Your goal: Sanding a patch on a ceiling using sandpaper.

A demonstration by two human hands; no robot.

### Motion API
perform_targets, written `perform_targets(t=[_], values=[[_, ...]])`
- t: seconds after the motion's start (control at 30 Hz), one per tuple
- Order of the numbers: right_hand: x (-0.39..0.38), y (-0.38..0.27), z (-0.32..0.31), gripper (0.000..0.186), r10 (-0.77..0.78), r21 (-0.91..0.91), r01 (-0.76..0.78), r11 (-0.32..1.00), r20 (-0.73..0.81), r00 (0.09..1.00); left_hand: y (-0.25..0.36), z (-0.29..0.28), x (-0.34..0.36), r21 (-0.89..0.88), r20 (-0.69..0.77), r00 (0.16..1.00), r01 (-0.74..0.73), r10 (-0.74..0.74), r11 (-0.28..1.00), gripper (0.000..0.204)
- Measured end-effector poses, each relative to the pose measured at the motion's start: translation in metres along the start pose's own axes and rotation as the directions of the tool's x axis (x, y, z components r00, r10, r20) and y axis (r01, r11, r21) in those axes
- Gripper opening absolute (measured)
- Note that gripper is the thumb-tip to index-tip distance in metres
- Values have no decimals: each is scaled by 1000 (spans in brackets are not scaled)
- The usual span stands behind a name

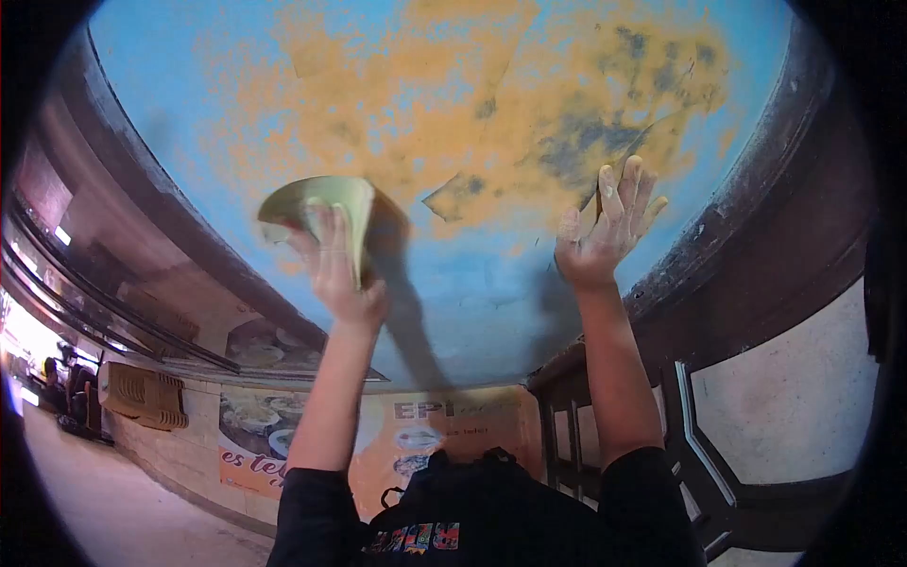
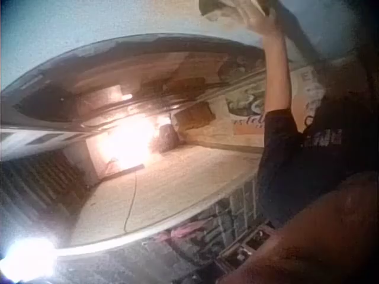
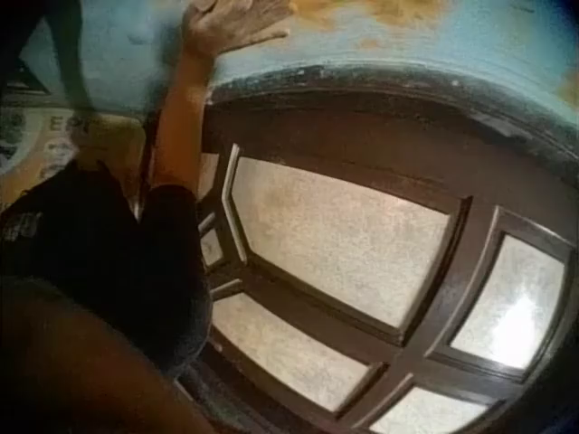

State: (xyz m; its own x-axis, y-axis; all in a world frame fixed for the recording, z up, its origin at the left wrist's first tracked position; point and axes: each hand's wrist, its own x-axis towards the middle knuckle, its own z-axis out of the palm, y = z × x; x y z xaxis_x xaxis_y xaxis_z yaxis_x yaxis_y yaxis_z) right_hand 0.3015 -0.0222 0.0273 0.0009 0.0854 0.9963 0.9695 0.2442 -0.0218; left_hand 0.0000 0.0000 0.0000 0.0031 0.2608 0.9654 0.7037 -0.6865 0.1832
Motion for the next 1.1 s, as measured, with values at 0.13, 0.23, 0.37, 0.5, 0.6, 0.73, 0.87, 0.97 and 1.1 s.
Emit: perform_targets(t=[0.13,0.23,0.37,0.5,0.6,0.73,0.87,0.97,1.1], values=[[7,-22,-3,51,19,1,-19,1000,-5,1000,71,18,0,45,277,956,-111,94,993,58],[12,-26,-3,50,1,7,-1,1000,-12,1000,69,11,4,108,283,950,-172,135,979,62],[17,-21,-10,50,-18,-13,18,1000,-34,999,46,-15,11,175,317,926,-270,206,947,58],[19,-28,-10,51,-10,-24,9,1000,-15,1000,-19,-68,-11,318,196,980,-96,34,943,42],[20,-28,-13,49,-6,-24,6,1000,-13,1000,-28,-80,-6,300,19,996,77,-87,951,63],[23,-25,-15,49,-1,-18,1,1000,-12,1000,12,-39,2,59,-205,963,188,-172,980,71],[22,-23,-16,49,11,-8,-11,1000,0,1000,52,-19,-1,74,-21,989,145,-144,987,72],[22,-20,-12,49,5,-6,-5,1000,-2,1000,41,-21,33,63,-21,1000,14,-13,998,67],[23,-18,-9,50,3,20,-2,1000,-12,1000,37,-44,135,146,-202,978,-22,51,989,49]])
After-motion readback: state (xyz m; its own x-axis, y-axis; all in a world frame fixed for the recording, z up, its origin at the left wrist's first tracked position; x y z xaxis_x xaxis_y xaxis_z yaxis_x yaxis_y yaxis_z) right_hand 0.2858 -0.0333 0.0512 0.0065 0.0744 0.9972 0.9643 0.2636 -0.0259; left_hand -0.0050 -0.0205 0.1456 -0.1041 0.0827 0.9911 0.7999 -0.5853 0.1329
